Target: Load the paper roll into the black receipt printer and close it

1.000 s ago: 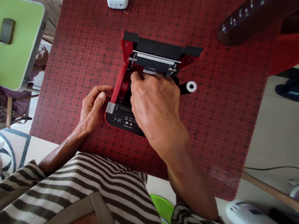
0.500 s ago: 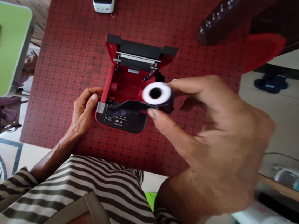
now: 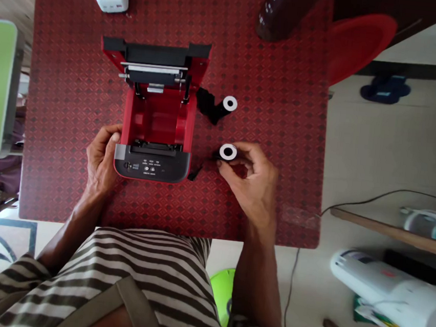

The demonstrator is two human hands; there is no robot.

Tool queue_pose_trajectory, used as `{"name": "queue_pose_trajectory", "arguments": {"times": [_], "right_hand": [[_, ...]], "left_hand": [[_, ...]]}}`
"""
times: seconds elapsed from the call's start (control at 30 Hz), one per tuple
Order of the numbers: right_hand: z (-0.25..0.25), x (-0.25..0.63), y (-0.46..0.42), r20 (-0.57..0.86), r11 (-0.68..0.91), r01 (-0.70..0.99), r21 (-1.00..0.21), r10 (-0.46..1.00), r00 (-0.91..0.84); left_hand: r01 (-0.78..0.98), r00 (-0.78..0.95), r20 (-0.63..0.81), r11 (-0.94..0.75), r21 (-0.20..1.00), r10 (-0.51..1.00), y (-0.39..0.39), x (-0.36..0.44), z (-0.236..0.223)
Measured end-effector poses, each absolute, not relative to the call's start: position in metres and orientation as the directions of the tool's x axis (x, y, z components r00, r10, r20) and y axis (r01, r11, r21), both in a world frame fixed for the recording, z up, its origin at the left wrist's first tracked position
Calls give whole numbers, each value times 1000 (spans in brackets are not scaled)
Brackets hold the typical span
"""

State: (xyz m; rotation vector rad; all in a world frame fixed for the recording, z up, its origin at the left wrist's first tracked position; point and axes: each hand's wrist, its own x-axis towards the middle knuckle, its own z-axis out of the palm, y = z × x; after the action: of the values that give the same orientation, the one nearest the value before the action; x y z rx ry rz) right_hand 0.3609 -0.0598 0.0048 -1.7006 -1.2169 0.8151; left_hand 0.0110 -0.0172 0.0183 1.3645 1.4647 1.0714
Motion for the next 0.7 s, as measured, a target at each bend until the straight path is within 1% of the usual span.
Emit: {"name": "queue_pose_trajectory", "arguments": {"times": [0.1,0.2,0.3,0.33,0.4,0.47,0.5,0.57,0.7], "right_hand": [[4,360,-64,-44,-158,419,-894,962,268],[9,368,-68,-63,-158,437,-885,972,224],[20,387,-71,-70,-140,402,-905,981,183],[25,395,-69,-46,-112,380,-918,983,177],[34,408,-58,48,-27,358,-933,979,197],[37,415,-38,140,41,397,-917,965,223],[36,416,-25,160,50,430,-902,962,222],[28,413,1,129,30,474,-880,976,177],[5,399,39,49,-2,474,-881,994,93]], "left_hand": [[299,-113,14,21,954,994,-17,12,19],[306,-112,12,23,952,994,-17,13,20],[304,-118,22,15,952,993,-17,15,21],[299,-122,28,10,954,992,-17,15,21],[288,-127,35,4,957,991,-17,15,21],[286,-127,33,5,958,991,-17,16,22],[289,-128,33,6,957,991,-17,16,22],[297,-131,27,13,955,991,-17,15,22],[289,-131,13,25,957,991,-17,14,23]]}}
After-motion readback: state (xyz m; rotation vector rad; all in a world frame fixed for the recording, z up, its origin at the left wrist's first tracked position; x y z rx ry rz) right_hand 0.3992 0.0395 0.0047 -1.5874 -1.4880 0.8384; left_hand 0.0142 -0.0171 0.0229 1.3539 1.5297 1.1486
